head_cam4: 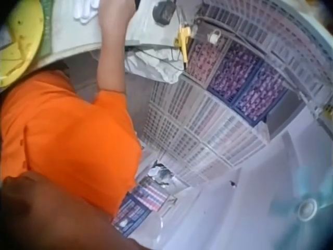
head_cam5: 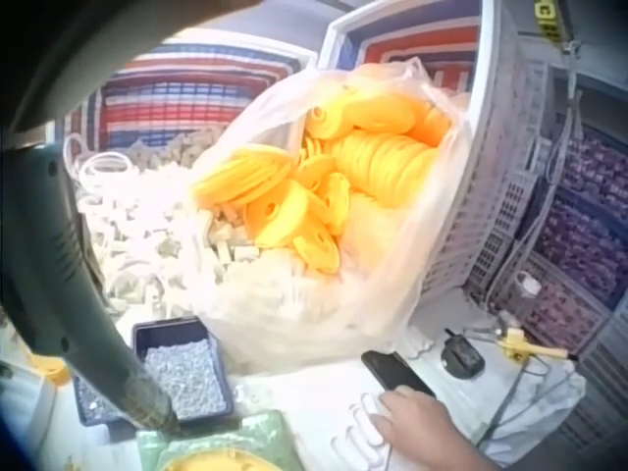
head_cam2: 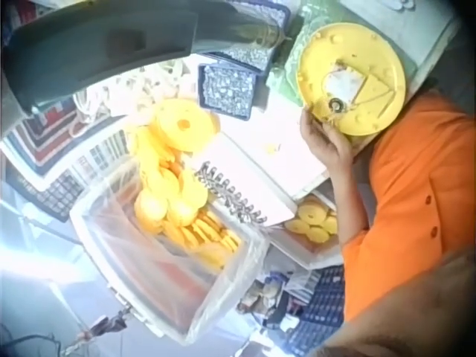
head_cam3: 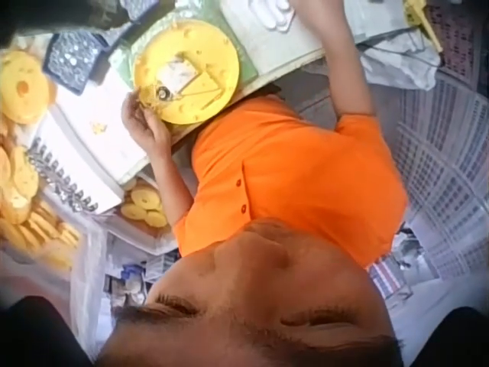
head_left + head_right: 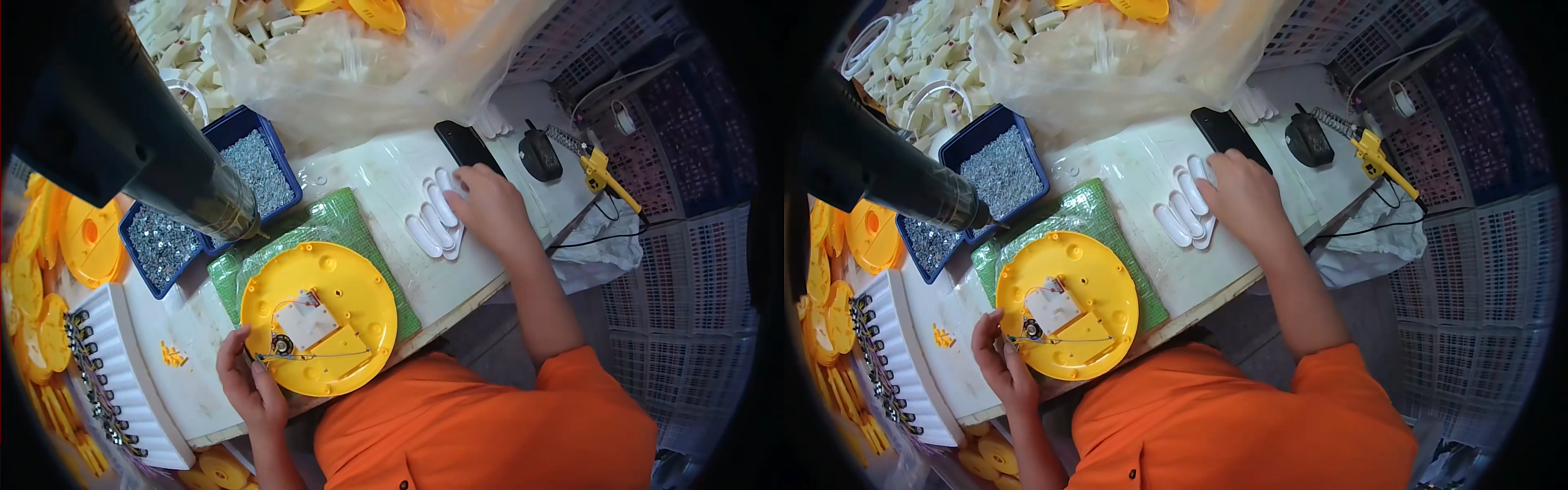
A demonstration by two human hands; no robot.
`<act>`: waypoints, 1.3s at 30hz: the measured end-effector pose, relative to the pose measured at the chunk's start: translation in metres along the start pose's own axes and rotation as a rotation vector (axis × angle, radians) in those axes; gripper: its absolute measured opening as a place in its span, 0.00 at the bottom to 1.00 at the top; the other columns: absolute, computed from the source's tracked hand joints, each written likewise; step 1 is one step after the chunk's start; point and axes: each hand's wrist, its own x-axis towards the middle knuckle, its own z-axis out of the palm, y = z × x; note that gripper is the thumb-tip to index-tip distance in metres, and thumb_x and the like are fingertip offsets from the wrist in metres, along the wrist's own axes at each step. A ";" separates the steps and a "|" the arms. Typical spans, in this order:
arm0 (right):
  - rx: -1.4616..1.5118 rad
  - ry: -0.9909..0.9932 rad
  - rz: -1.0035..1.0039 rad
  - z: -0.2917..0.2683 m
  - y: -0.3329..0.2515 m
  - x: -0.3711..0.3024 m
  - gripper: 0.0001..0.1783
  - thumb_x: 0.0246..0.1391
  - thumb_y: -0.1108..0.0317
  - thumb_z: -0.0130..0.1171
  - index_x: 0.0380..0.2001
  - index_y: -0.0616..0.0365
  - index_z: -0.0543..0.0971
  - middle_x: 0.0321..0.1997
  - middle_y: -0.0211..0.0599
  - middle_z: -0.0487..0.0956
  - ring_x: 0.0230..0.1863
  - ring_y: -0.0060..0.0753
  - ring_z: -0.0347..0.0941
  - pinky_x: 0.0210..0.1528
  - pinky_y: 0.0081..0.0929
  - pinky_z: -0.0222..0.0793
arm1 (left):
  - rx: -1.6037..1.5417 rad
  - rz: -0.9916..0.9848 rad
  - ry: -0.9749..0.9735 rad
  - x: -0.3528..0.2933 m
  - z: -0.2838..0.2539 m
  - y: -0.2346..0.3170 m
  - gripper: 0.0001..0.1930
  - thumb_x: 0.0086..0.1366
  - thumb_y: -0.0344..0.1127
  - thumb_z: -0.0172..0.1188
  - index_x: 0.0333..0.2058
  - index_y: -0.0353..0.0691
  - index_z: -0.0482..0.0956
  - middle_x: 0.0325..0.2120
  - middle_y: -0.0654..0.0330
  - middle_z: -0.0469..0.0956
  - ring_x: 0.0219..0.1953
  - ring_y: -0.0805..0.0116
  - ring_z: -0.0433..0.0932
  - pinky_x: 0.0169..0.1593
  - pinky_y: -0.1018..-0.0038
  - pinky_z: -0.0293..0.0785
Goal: Assembling yellow plastic toy components using a power screwdriver, a soldering iron, and various small parts.
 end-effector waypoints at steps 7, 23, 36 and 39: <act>0.203 0.076 0.182 0.012 -0.007 0.011 0.10 0.58 0.64 0.61 0.37 0.58 0.77 0.33 0.47 0.81 0.36 0.53 0.79 0.40 0.42 0.74 | -0.193 0.001 0.046 -0.003 0.002 -0.011 0.31 0.67 0.20 0.46 0.69 0.32 0.56 0.61 0.45 0.70 0.63 0.57 0.70 0.70 0.60 0.61; 1.471 -0.620 -0.247 0.013 -0.152 0.014 0.07 0.58 0.80 0.57 0.40 0.60 0.75 0.48 0.50 0.83 0.50 0.37 0.81 0.57 0.34 0.77 | -0.111 0.043 0.042 0.004 0.002 -0.004 0.36 0.63 0.18 0.50 0.71 0.34 0.54 0.58 0.49 0.72 0.59 0.60 0.73 0.67 0.63 0.66; 0.934 -0.168 -0.590 0.021 -0.156 0.012 0.11 0.56 0.77 0.62 0.43 0.59 0.83 0.37 0.40 0.83 0.39 0.39 0.81 0.44 0.35 0.77 | -0.110 0.033 0.008 0.005 0.000 -0.004 0.36 0.62 0.18 0.51 0.70 0.32 0.56 0.58 0.47 0.72 0.60 0.58 0.73 0.67 0.63 0.66; 0.476 0.046 -0.976 0.026 -0.162 0.013 0.13 0.52 0.75 0.66 0.43 0.56 0.85 0.36 0.38 0.83 0.38 0.40 0.80 0.42 0.36 0.76 | -0.023 0.088 0.072 0.007 0.000 -0.002 0.33 0.62 0.20 0.56 0.67 0.30 0.61 0.54 0.44 0.78 0.54 0.53 0.81 0.60 0.62 0.75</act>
